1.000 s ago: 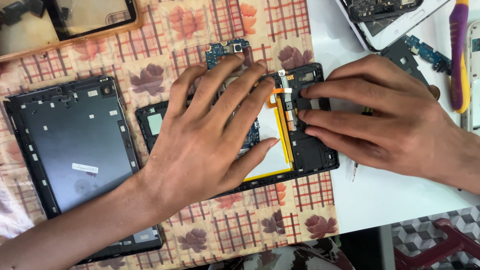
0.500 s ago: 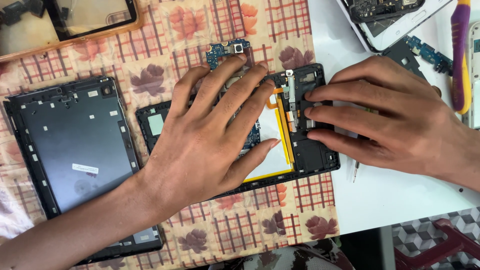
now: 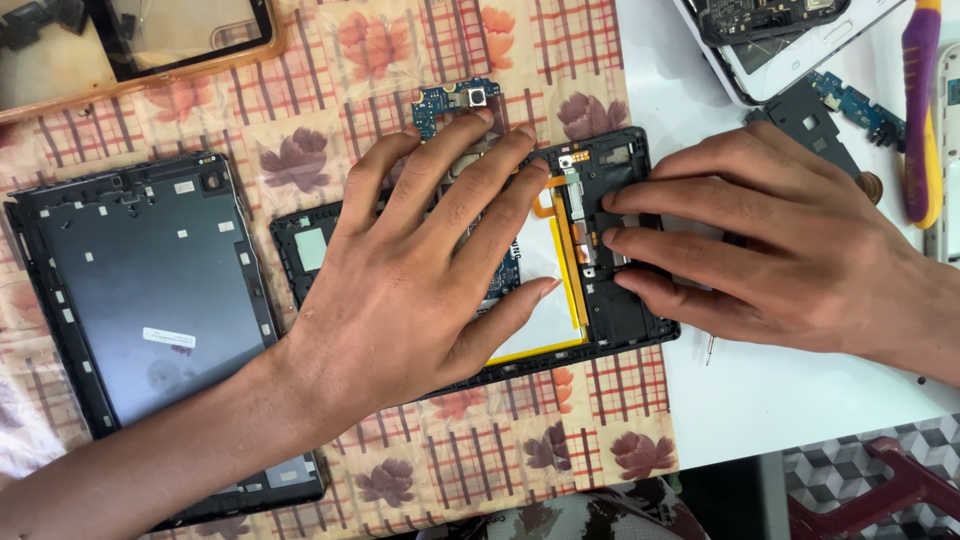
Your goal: The person disassembles a Samsung tablet by removing screws and detaching internal components. They use a screwdriver to loosen screws, a toothbrush to clean the interior, and tweezers to handle small parts. The motherboard and other components are removed and placed on the table.
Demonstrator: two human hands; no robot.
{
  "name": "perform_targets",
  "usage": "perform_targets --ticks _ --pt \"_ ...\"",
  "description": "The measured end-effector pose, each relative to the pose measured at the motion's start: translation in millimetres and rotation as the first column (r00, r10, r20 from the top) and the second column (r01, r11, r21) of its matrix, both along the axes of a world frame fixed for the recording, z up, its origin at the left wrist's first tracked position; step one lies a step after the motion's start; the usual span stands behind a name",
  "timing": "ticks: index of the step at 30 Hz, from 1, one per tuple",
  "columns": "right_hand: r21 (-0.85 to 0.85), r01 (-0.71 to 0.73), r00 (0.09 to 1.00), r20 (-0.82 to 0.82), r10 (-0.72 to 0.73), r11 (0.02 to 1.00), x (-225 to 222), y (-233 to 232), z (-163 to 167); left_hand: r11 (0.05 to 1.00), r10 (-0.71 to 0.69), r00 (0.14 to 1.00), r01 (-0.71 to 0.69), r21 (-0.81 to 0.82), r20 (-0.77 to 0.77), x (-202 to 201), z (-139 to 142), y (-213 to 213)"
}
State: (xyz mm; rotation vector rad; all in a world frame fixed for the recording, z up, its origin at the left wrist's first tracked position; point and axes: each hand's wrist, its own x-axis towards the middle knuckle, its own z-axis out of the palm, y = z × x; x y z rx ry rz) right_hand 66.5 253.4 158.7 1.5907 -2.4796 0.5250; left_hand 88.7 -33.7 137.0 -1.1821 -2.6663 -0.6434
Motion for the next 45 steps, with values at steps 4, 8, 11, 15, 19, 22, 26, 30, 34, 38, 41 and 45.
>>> perform_targets --ticks 4,8,11,15,19,22,26,30,34,38,41,45 --pt "-0.006 -0.006 1.000 -0.003 0.006 1.000 -0.3 0.1 0.0 1.000 -0.002 1.000 0.002 -0.004 0.000 -0.3 0.1 0.1" --pt "0.003 -0.003 1.000 0.005 0.003 1.000 0.9 0.8 0.2 1.000 -0.002 1.000 0.002 -0.003 -0.003 -0.3 -0.3 0.3" --pt "0.027 0.009 1.000 -0.002 -0.009 1.000 2.2 1.3 0.4 1.000 -0.001 1.000 0.001 -0.002 -0.003 -0.3 -0.7 0.5" --pt "0.024 0.023 1.000 0.005 -0.023 0.999 3.5 1.0 0.5 1.000 -0.002 1.000 0.002 -0.006 -0.007 -0.3 -0.9 1.0" --pt "0.032 0.027 1.000 -0.011 -0.027 0.999 4.1 -0.2 0.3 1.000 -0.002 1.000 0.002 0.004 -0.004 -0.6 -0.2 -1.1" --pt "0.034 0.027 1.000 -0.006 -0.027 0.999 4.0 -0.4 0.0 1.000 -0.005 1.000 0.005 0.003 -0.002 -0.5 -0.5 -1.5" --pt "0.030 0.026 1.000 -0.007 -0.025 0.999 3.7 -0.3 -0.9 1.000 -0.003 1.000 0.004 0.010 -0.005 -0.4 -1.0 -1.0" --pt "0.035 0.031 0.999 -0.017 -0.031 0.999 3.3 0.1 -0.4 1.000 -0.005 1.000 0.005 0.007 -0.005 -1.0 -0.3 -1.4" --pt "0.031 0.032 0.999 -0.010 -0.032 0.999 2.5 -0.3 0.5 1.000 -0.005 1.000 0.005 0.003 -0.005 -1.0 0.0 -1.2" --pt "0.034 0.033 0.999 -0.005 -0.033 0.999 4.9 -0.9 0.8 1.000 -0.004 1.000 0.004 0.005 -0.009 -0.5 -0.1 -2.0" --pt "0.039 0.038 0.999 0.007 -0.039 0.999 5.1 -1.3 -1.1 1.000 -0.004 1.000 0.004 0.005 -0.010 0.0 -1.0 -1.9" --pt "0.047 0.033 0.999 -0.005 -0.032 0.998 3.6 0.1 -2.0 1.000 -0.003 1.000 0.003 0.004 -0.008 -1.0 -0.4 -1.7"
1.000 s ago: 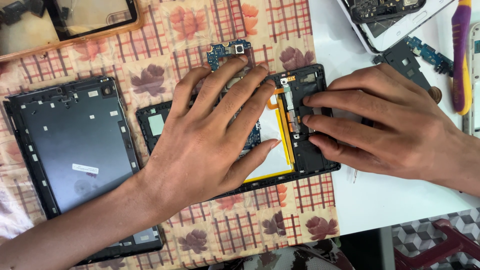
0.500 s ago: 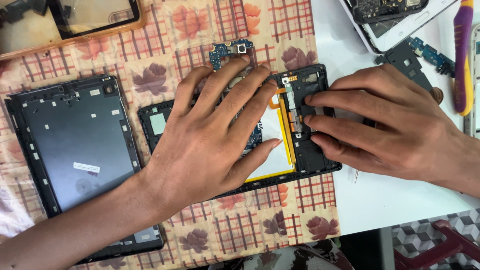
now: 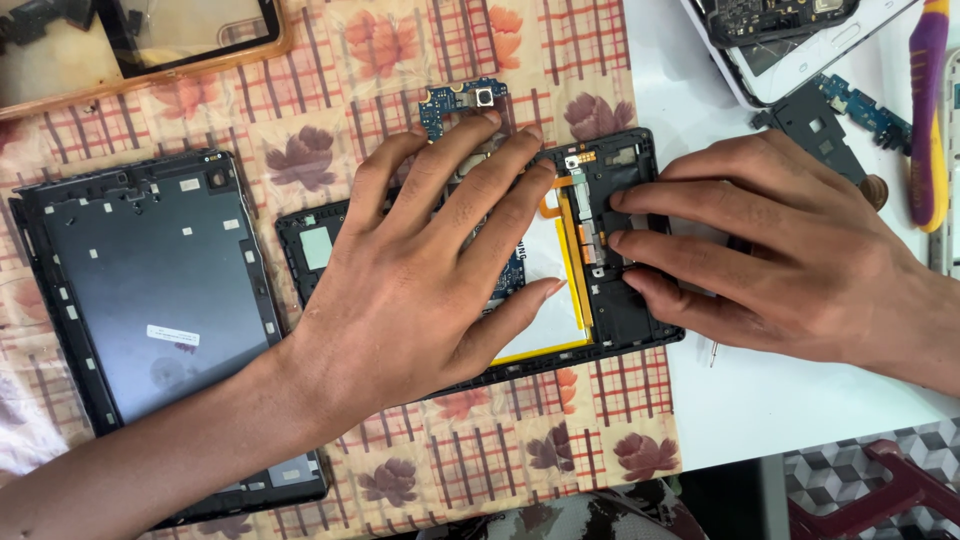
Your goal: The person disassembles a Samsung tablet by removing screws and detaching internal components. They use a screwdriver to loosen screws, a toothbrush to clean the interior, and tweezers to handle small parts. The motherboard and other components are removed and placed on the table.
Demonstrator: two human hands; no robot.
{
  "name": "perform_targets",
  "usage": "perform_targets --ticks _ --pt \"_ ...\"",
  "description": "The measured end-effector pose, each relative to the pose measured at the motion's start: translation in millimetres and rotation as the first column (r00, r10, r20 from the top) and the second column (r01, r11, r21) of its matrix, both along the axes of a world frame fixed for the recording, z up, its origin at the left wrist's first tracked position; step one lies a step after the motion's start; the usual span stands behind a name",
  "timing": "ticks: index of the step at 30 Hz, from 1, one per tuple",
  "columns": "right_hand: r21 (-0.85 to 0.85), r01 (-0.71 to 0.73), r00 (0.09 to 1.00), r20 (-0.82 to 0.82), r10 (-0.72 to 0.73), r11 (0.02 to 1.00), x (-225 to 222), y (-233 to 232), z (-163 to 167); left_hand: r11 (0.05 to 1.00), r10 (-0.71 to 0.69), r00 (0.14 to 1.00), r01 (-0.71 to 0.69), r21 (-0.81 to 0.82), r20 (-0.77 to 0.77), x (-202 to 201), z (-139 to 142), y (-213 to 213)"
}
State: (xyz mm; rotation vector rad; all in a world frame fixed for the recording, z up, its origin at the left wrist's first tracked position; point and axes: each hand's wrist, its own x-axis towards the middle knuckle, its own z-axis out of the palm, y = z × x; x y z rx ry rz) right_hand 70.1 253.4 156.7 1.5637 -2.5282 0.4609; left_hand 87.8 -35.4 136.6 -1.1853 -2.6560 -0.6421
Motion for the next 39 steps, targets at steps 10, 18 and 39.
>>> perform_targets --ticks 10,18,39 --pt "-0.009 0.024 1.000 0.012 -0.024 1.000 1.9 -0.7 2.0 1.000 0.002 1.000 -0.002 -0.002 0.002 0.7 0.7 -0.4" --pt "-0.002 0.011 1.000 0.000 -0.011 1.000 -0.6 -2.2 1.4 1.000 0.001 1.000 -0.001 -0.001 0.007 0.4 0.3 -0.5" --pt "0.015 0.017 1.000 0.018 -0.017 1.000 0.7 -1.6 2.1 1.000 0.004 1.000 -0.005 -0.010 -0.006 0.6 0.1 -1.0"
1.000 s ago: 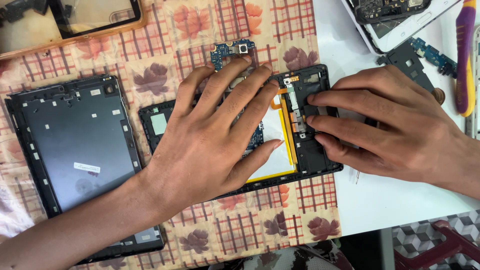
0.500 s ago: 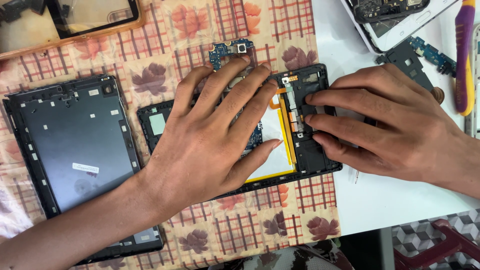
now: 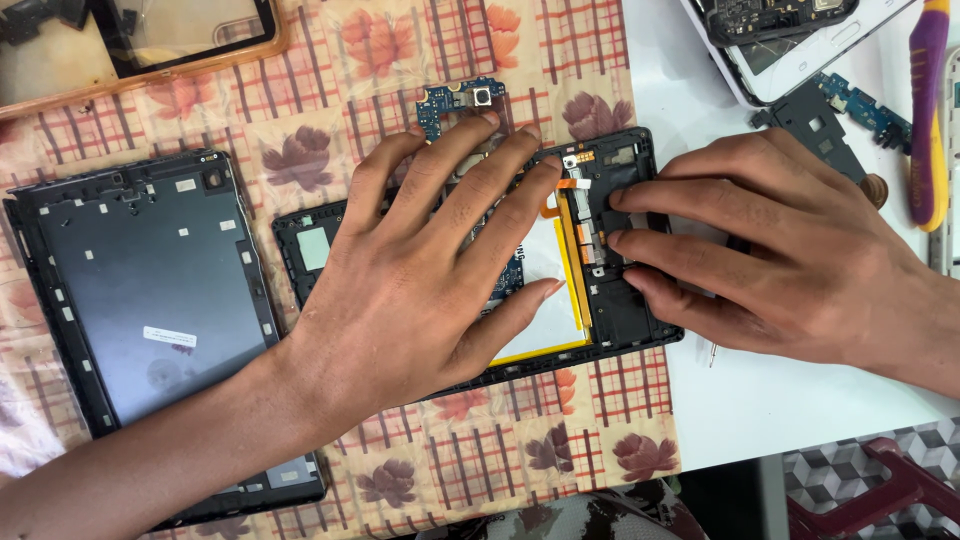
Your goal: The person disassembles a Samsung tablet by removing screws and detaching internal components. They use a screwdriver to loosen screws, a toothbrush to clean the interior, and tweezers to handle small parts. The motherboard and other components are removed and placed on the table.
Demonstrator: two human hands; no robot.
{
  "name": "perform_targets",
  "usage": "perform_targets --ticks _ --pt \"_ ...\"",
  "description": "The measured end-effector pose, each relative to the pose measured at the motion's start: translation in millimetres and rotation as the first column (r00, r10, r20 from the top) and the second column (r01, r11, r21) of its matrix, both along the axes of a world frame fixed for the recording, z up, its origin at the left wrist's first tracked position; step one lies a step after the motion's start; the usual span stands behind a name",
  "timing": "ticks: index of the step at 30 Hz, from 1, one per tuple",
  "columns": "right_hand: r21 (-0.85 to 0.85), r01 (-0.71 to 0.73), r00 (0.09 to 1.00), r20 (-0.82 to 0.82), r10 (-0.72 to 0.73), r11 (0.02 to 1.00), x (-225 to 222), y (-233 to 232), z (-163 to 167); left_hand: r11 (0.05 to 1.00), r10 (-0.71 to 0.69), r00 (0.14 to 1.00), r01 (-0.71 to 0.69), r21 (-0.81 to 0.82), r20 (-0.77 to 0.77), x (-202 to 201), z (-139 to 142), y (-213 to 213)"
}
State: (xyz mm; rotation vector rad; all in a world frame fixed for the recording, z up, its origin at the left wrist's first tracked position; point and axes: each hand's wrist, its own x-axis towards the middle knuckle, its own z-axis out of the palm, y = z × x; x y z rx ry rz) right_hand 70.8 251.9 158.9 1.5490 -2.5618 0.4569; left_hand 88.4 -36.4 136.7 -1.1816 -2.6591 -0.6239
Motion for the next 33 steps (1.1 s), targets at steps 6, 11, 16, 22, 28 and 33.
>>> perform_targets --ticks 6,11,16,22,28,33 --pt "0.007 0.003 1.000 -0.009 -0.003 1.000 0.0 -0.5 -1.3 1.000 0.006 1.000 -0.006 -0.002 0.005 0.9 -0.7 -0.4" --pt "0.005 -0.004 1.000 -0.022 0.004 1.000 -0.3 1.8 -0.8 1.000 0.010 1.000 -0.010 0.002 0.021 0.9 -1.5 1.9" --pt "0.025 0.000 1.000 -0.003 0.000 1.000 -0.6 5.0 -0.3 1.000 -0.005 1.000 0.006 -0.008 0.018 -0.7 -1.6 3.5" --pt "0.017 -0.005 1.000 0.011 0.005 1.000 -0.5 5.4 -1.8 1.000 -0.018 1.000 0.018 -0.013 0.004 -0.1 -2.5 2.6" --pt "0.010 0.009 1.000 0.014 -0.009 1.000 0.2 6.3 -2.5 1.000 -0.021 1.000 0.021 -0.005 0.012 -0.2 -3.1 2.5" --pt "0.008 0.027 1.000 0.014 -0.027 1.000 0.6 6.4 -1.0 1.000 -0.022 1.000 0.022 0.003 0.012 -0.8 -1.9 3.1"
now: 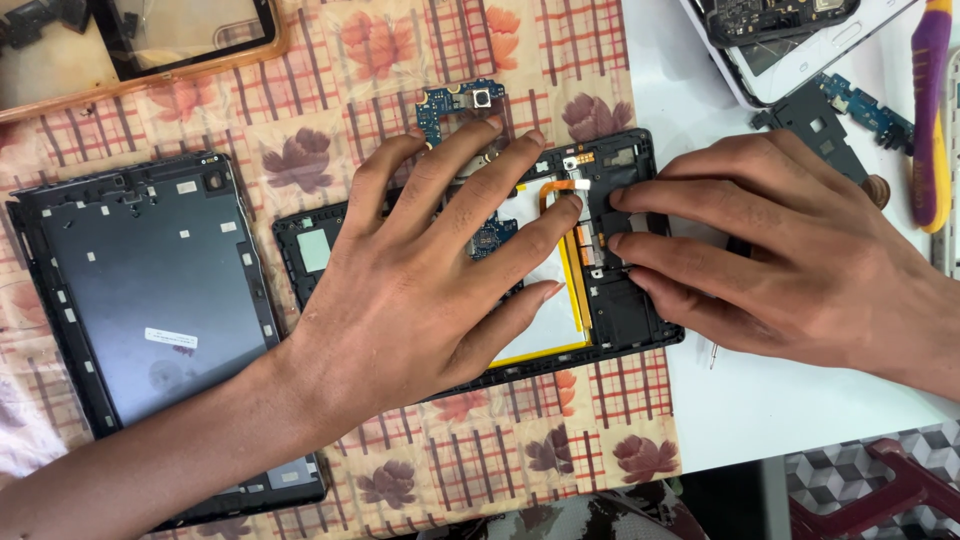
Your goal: The person disassembles a Samsung tablet by removing screws and detaching internal components. They use a screwdriver to loosen screws, a toothbrush to clean the interior, and tweezers to handle small parts. The motherboard and other components are removed and placed on the table.
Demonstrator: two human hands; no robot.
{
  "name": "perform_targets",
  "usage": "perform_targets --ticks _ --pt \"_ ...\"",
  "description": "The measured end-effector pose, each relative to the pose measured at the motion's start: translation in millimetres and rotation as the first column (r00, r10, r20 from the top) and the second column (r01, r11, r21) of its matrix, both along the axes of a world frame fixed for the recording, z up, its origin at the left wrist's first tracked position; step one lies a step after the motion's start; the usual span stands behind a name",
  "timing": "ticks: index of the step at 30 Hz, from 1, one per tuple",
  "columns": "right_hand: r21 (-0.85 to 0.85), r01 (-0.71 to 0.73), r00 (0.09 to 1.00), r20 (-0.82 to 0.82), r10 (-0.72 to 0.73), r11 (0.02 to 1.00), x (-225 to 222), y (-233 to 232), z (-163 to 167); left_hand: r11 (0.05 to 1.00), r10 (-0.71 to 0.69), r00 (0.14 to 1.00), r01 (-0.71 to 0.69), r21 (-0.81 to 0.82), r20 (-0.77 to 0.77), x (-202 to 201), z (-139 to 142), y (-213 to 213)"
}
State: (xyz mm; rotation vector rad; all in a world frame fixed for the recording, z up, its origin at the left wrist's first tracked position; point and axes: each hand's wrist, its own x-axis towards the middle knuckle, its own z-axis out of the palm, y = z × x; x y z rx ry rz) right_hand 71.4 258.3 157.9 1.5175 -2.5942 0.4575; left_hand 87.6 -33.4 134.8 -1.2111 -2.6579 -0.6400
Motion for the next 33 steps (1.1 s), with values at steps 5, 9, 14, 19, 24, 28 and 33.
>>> perform_targets --ticks 5,9,14,19,24,28,33 --pt "-0.044 0.026 1.000 -0.014 -0.026 0.999 -1 -1 1 1.000 0.000 1.000 0.000 -0.001 0.016 1 2 -1" --pt "-0.026 0.055 0.998 -0.009 -0.055 0.998 -2 4 3 1.000 0.008 1.000 -0.008 -0.011 0.014 0 1 -2" --pt "-0.054 0.098 0.991 0.101 -0.092 0.994 3 4 0 1.000 0.010 1.000 -0.010 -0.018 0.004 -1 0 -1" --pt "-0.178 0.096 0.990 0.119 -0.075 0.979 3 0 4 1.000 0.011 1.000 -0.011 -0.022 0.006 0 0 -2" --pt "-0.187 0.114 0.965 0.256 -0.064 0.976 5 9 12 1.000 0.005 1.000 -0.005 -0.019 0.015 0 1 -2" --pt "-0.180 0.015 0.976 0.217 0.025 0.984 5 19 3 1.000 0.002 1.000 -0.002 -0.012 0.018 0 2 -2" --pt "-0.203 -0.063 0.991 0.101 0.085 0.977 7 27 -6 1.000 -0.021 1.000 0.020 0.009 0.023 1 1 -2"
